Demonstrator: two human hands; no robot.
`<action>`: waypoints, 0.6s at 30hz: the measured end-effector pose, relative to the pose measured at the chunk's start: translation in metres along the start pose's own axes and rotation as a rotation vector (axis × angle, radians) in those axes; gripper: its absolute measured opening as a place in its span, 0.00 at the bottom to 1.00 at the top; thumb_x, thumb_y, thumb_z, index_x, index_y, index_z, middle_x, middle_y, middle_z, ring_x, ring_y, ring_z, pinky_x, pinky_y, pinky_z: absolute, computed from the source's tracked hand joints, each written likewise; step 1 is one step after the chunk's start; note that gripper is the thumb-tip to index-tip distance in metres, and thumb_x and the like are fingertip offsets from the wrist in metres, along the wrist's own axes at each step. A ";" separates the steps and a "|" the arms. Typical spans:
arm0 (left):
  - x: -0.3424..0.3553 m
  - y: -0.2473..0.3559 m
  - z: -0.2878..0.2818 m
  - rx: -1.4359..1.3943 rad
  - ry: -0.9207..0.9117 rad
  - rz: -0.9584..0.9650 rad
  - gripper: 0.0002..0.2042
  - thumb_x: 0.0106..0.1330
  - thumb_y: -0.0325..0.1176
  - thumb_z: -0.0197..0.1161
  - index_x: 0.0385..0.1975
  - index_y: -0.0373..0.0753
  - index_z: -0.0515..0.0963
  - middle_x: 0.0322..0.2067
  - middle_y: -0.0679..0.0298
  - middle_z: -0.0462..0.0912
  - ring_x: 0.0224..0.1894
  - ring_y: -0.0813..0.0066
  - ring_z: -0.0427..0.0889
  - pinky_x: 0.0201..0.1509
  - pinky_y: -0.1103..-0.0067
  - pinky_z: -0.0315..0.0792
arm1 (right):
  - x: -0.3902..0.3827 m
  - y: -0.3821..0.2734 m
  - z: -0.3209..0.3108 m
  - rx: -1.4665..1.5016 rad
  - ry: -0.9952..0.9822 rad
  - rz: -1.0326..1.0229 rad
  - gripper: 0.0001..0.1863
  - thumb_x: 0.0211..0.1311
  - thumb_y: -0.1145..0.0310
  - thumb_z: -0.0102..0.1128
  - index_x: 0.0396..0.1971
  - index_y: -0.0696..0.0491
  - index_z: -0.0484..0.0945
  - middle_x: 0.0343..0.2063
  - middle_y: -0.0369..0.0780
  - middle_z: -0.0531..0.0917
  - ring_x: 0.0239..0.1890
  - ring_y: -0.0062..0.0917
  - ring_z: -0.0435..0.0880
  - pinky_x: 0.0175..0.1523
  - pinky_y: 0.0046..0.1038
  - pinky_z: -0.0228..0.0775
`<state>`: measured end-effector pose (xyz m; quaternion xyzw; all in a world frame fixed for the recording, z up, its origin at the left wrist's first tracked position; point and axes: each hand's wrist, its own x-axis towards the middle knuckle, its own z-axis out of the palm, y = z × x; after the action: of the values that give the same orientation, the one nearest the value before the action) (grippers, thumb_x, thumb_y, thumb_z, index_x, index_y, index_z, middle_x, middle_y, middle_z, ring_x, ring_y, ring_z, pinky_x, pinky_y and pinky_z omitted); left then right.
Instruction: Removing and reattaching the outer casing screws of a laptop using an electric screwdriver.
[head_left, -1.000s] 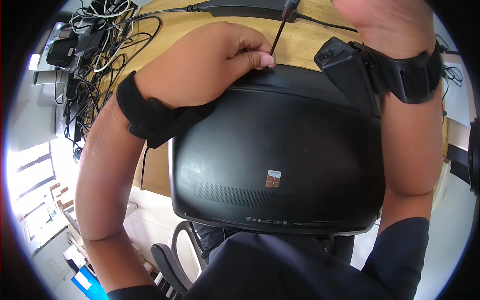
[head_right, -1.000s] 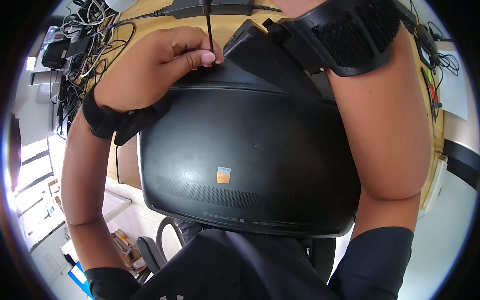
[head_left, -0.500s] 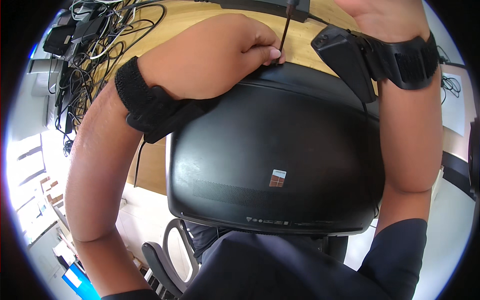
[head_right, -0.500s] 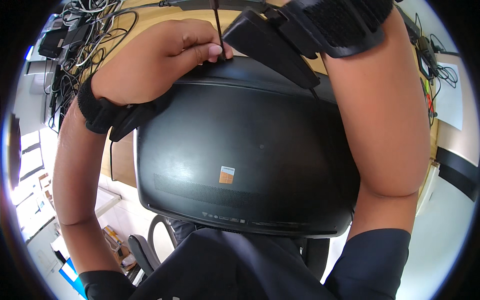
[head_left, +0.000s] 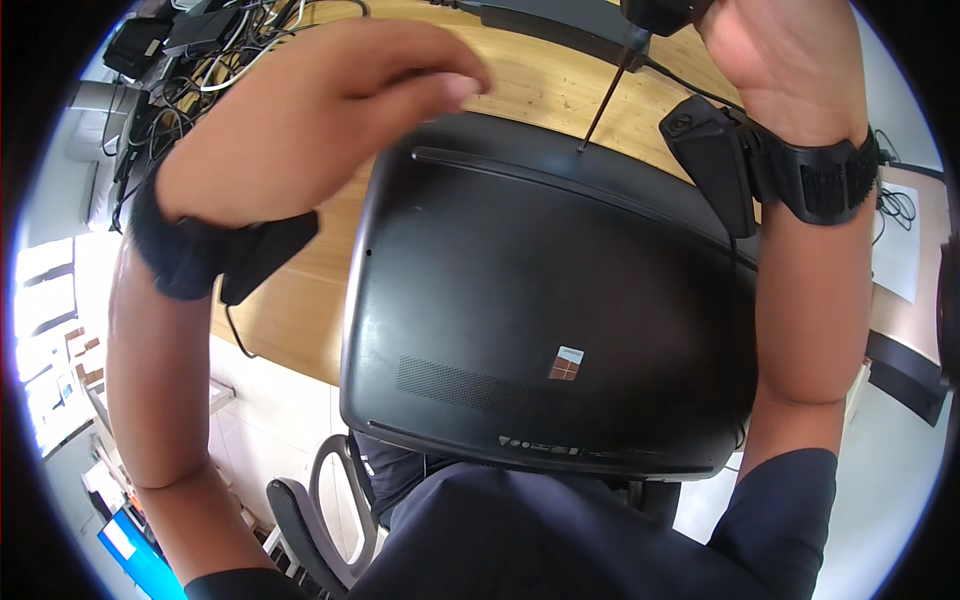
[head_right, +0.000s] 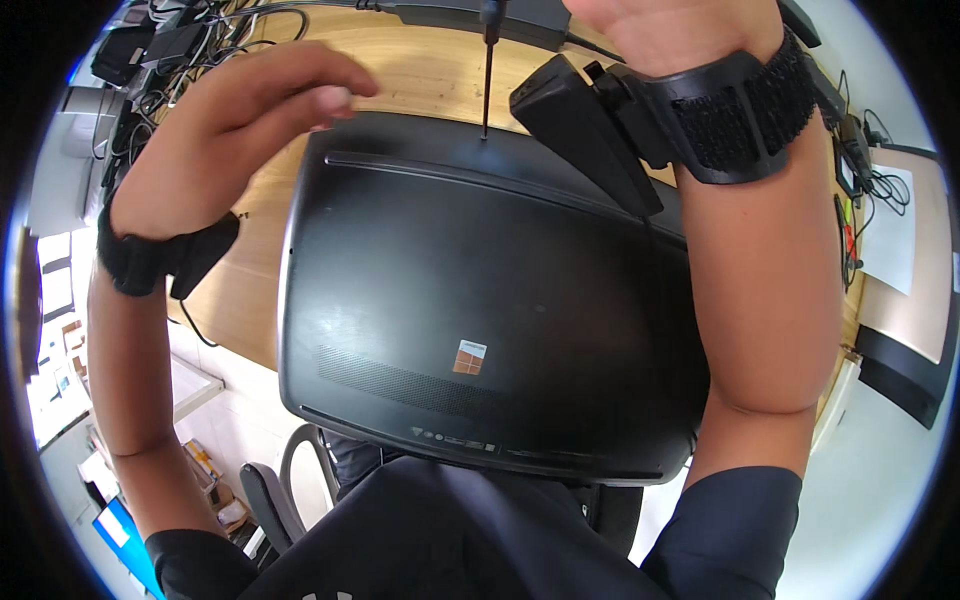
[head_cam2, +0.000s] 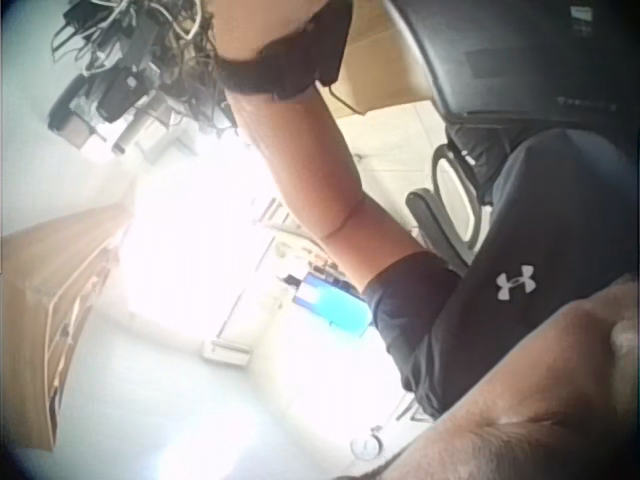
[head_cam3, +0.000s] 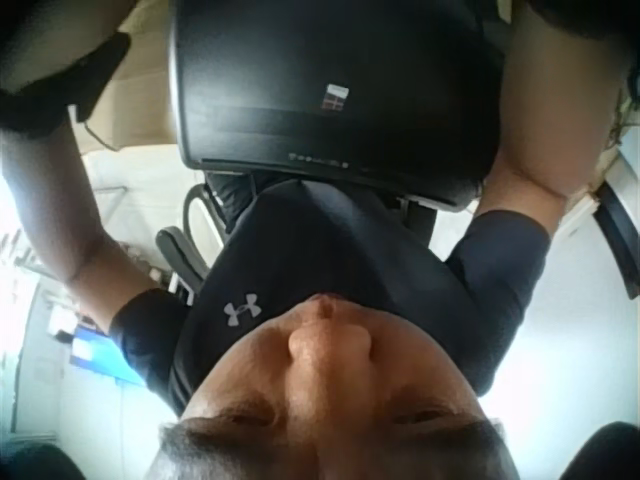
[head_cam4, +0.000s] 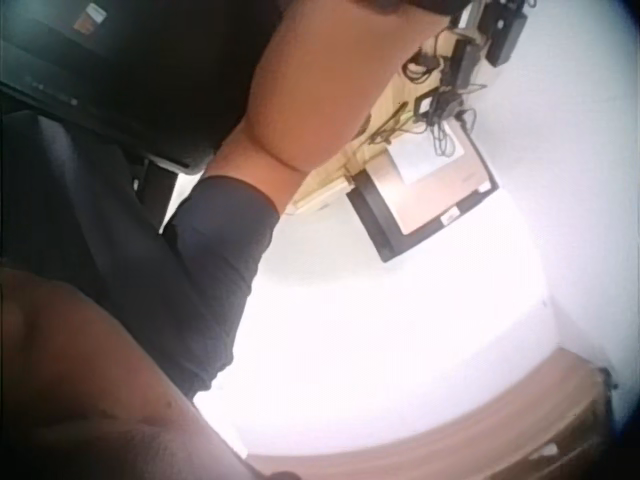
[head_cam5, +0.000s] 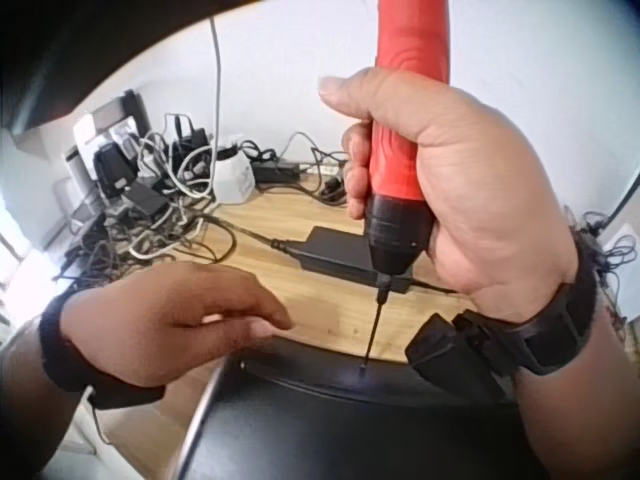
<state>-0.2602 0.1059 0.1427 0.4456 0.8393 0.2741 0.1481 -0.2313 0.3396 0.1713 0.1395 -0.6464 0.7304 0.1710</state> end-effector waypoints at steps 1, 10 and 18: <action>-0.015 -0.003 -0.010 -0.073 0.017 -0.064 0.10 0.77 0.31 0.58 0.49 0.33 0.80 0.41 0.63 0.83 0.43 0.75 0.80 0.52 0.78 0.73 | 0.000 -0.001 0.004 0.021 -0.005 -0.003 0.14 0.62 0.66 0.71 0.37 0.57 0.76 0.24 0.36 0.79 0.22 0.19 0.77 0.32 0.24 0.74; -0.098 -0.040 -0.033 0.048 -0.017 -0.385 0.07 0.72 0.30 0.64 0.42 0.33 0.80 0.34 0.65 0.80 0.39 0.77 0.76 0.46 0.79 0.70 | 0.000 -0.004 -0.001 -0.021 0.111 0.010 0.14 0.63 0.65 0.70 0.40 0.57 0.75 0.24 0.35 0.79 0.24 0.18 0.77 0.33 0.23 0.74; -0.110 -0.053 -0.001 -0.007 0.084 -0.296 0.07 0.63 0.27 0.70 0.37 0.33 0.80 0.31 0.62 0.80 0.32 0.72 0.79 0.39 0.77 0.73 | -0.003 -0.007 0.002 -0.037 0.130 0.053 0.15 0.63 0.65 0.70 0.40 0.57 0.75 0.24 0.35 0.79 0.24 0.18 0.77 0.33 0.23 0.74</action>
<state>-0.2344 -0.0089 0.1124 0.3045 0.9004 0.2704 0.1532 -0.2260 0.3383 0.1765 0.0713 -0.6507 0.7302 0.1959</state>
